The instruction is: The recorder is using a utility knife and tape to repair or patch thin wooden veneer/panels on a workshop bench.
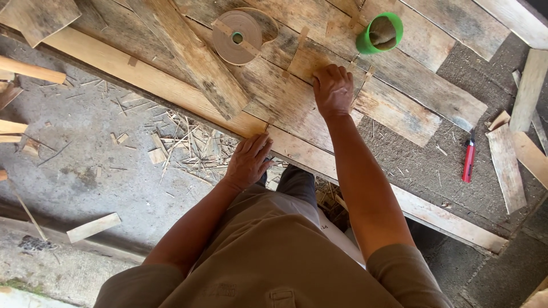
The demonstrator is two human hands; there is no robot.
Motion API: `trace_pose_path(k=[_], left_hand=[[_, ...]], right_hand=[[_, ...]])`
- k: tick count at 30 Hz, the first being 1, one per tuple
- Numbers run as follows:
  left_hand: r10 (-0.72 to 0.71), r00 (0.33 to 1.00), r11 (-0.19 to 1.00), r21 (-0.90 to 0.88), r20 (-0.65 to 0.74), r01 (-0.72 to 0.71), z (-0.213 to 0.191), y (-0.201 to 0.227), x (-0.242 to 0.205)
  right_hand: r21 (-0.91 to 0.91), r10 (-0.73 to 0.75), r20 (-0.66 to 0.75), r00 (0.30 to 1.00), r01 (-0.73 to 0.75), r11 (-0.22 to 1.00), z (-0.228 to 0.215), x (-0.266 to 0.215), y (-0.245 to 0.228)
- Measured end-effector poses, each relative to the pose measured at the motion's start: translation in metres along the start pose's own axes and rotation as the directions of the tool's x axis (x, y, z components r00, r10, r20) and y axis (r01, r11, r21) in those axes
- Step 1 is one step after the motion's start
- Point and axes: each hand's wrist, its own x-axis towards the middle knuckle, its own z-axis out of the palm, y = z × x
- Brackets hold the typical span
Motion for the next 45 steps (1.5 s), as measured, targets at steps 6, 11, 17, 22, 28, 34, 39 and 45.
trace_pose_path(k=[6,11,17,22,28,34,39,45], left_hand=[[-0.003,0.997,0.997,-0.071,-0.073,-0.002,0.007,-0.005,-0.007],[0.035,0.998,0.998,0.054,-0.060,-0.031,0.002,-0.002,-0.004],[0.048,0.999,0.989,0.142,0.019,-0.051,-0.010,-0.003,0.006],[0.121,0.992,0.962,0.240,0.040,-0.127,-0.016,-0.008,0.009],[0.123,0.992,0.975,0.189,-0.014,-0.118,-0.017,-0.009,0.017],[0.134,0.990,0.991,-0.014,-0.043,-0.135,-0.026,-0.012,0.030],[0.022,0.984,0.989,-0.142,-0.178,-0.048,-0.027,0.003,0.072],[-0.357,0.933,0.685,-0.693,-0.050,0.225,0.013,0.039,0.190]], right_hand=[[0.023,-0.003,-0.058,0.998,0.005,1.000,-0.015,0.005,-0.011],[0.200,0.074,-0.149,0.986,-0.043,0.979,-0.007,0.000,-0.005],[0.548,0.350,-0.152,0.924,-0.216,0.808,0.009,-0.002,0.014],[0.741,0.488,-0.140,0.861,-0.235,0.628,0.036,-0.006,0.045],[0.924,0.629,0.060,0.776,-0.281,0.260,-0.004,-0.009,0.031],[0.952,0.643,0.139,0.753,-0.280,0.123,-0.042,-0.027,0.025],[0.954,0.585,0.176,0.792,-0.285,0.097,-0.061,-0.043,0.020],[0.908,0.517,0.172,0.838,-0.339,0.248,-0.091,-0.042,0.012]])
